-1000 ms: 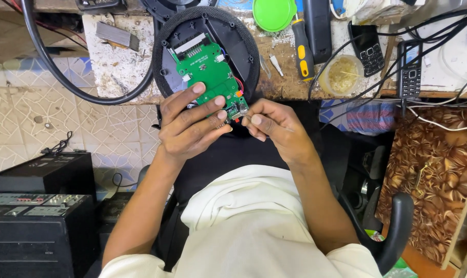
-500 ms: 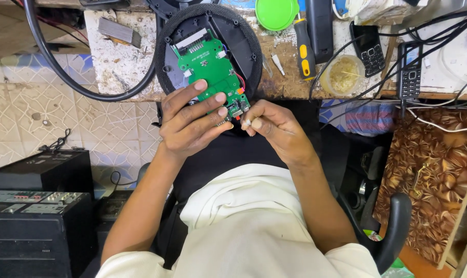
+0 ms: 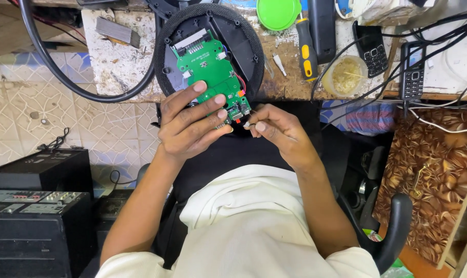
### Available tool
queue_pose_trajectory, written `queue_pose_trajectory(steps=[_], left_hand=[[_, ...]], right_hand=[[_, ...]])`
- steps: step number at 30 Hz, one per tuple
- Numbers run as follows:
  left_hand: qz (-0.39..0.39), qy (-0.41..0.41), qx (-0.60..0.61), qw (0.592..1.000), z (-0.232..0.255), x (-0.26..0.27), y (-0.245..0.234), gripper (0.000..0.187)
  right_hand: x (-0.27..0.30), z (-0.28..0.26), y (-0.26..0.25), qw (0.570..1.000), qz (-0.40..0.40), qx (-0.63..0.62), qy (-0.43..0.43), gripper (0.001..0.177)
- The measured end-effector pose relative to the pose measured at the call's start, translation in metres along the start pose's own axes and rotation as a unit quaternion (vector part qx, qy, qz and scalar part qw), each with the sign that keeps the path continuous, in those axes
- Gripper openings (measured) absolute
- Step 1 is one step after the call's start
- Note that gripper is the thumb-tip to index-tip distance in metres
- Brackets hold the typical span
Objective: The person holds a green circuit board and uses a small metal tool to scrape and clean components on its surface. They then use a soldering iron to apply heat to specific points on the board.
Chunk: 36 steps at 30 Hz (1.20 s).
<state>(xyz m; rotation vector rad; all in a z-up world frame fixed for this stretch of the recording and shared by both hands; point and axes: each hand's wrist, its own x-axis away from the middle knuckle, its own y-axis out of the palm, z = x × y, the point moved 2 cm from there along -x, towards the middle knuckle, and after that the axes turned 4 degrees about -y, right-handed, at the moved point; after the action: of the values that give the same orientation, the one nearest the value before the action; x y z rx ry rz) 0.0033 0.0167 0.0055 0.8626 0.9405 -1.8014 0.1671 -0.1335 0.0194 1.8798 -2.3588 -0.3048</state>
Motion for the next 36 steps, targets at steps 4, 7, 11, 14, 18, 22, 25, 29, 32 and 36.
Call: queue_pose_trajectory(steps=[4, 7, 11, 14, 18, 22, 25, 29, 32, 36], left_hand=[[0.003, -0.003, -0.007, 1.000, 0.000, 0.000, 0.001, 0.022], [0.008, 0.006, -0.011, 1.000, 0.000, 0.001, 0.002, 0.022], [0.000, 0.004, -0.020, 1.000, 0.000, 0.002, 0.001, 0.022], [-0.003, 0.002, -0.023, 1.000, 0.002, 0.002, 0.001, 0.022], [-0.005, 0.000, -0.031, 1.000, 0.002, 0.003, 0.002, 0.023], [-0.005, 0.000, -0.033, 0.999, 0.004, 0.002, 0.002, 0.024], [-0.003, 0.002, -0.037, 0.999, 0.005, 0.005, 0.002, 0.020], [-0.011, 0.004, -0.047, 0.999, 0.003, 0.007, 0.001, 0.021], [-0.010, 0.001, -0.049, 0.999, 0.005, 0.005, -0.001, 0.020], [-0.006, 0.000, -0.047, 0.999, 0.006, 0.001, 0.001, 0.019]], right_hand=[[0.007, 0.000, -0.002, 1.000, 0.012, 0.004, 0.021, 0.025], [0.012, 0.003, -0.007, 1.000, 0.003, 0.013, 0.023, 0.027], [0.017, 0.009, -0.016, 0.999, 0.021, 0.014, 0.035, 0.024], [0.023, 0.011, -0.020, 0.999, 0.033, 0.010, 0.035, 0.023], [0.027, 0.005, -0.023, 0.998, 0.051, 0.021, 0.027, 0.021], [0.028, 0.002, -0.028, 0.997, 0.068, 0.028, 0.002, 0.022], [0.031, -0.007, -0.028, 0.997, 0.076, 0.034, -0.003, 0.025], [0.033, -0.015, -0.029, 0.996, 0.075, 0.041, -0.003, 0.025], [0.036, -0.023, -0.026, 0.997, 0.069, 0.047, 0.001, 0.023], [0.042, -0.027, -0.025, 0.996, 0.063, 0.066, 0.007, 0.025]])
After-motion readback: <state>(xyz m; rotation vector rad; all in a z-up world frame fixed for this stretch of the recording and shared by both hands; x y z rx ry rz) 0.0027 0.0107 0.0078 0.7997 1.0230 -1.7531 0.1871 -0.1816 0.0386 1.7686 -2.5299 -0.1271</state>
